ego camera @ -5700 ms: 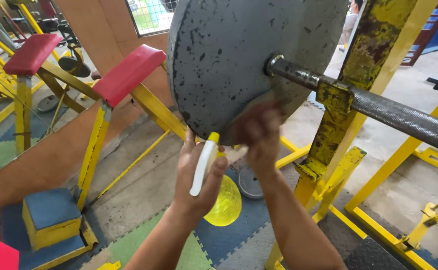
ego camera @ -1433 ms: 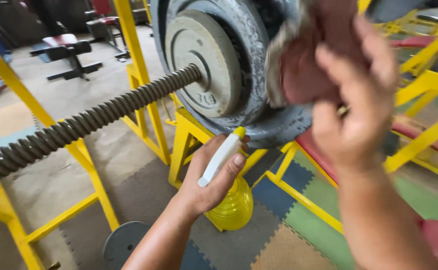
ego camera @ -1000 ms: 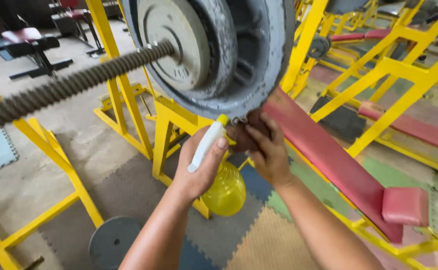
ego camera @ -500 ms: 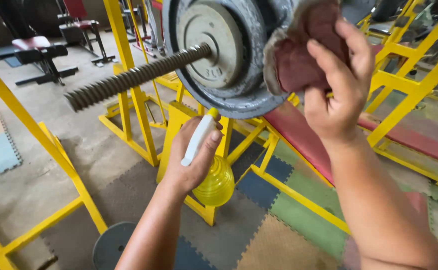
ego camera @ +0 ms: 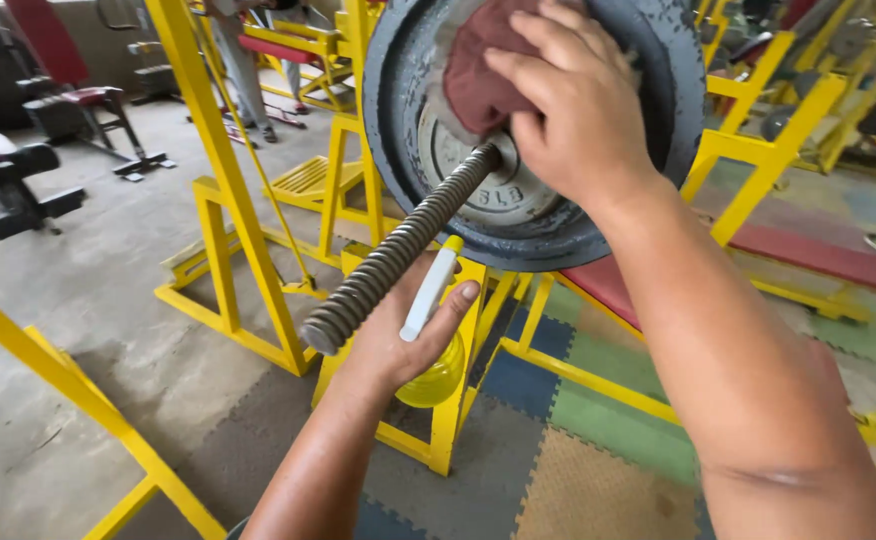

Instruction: Cleaning and wiping down various yellow gym machines and weight plates using a spray bottle and a cleaning cloth.

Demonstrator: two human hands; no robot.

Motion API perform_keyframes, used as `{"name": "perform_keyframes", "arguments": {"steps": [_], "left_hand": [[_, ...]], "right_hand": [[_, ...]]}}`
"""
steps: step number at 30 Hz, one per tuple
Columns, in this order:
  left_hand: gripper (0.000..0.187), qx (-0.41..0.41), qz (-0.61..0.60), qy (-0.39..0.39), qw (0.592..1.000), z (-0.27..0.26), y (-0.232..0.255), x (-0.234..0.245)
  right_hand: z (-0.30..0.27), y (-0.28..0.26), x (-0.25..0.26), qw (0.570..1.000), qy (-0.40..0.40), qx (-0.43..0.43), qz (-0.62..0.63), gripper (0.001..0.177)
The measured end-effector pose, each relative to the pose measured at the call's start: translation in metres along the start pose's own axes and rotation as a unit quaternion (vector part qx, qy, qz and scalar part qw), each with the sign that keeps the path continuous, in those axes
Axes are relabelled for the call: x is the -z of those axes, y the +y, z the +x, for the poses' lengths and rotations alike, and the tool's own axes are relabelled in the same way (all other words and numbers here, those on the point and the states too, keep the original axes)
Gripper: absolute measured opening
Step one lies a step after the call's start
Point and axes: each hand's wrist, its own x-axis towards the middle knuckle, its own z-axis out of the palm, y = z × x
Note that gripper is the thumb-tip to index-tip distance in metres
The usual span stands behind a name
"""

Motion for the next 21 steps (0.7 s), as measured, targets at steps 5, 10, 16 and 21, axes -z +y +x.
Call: {"name": "perform_keyframes", "arguments": {"steps": [5,10,16,21], "left_hand": [[0.064,-0.337,0.077,0.101,0.933,0.029,-0.040,0.020],[0.049,-0.402,0.145,0.117,0.896,0.052,-0.050,0.031],[0.037,-0.435,0.096,0.018,0.895,0.073,-0.061,0.060],[0.054,-0.368,-0.024,0.029,0.929,0.107,-0.082,0.097]], "right_hand": [[-0.066,-0.024,-0.013,0.996,0.042,-0.071,-0.020,0.050],[-0.145,-0.058,-0.057,0.983,0.093,-0.157,-0.024,0.055],[-0.160,-0.079,-0.046,0.980,0.000,-0.191,0.048,0.055],[-0.078,-0.052,0.004,0.976,0.150,-0.141,-0.065,0.052]]}}
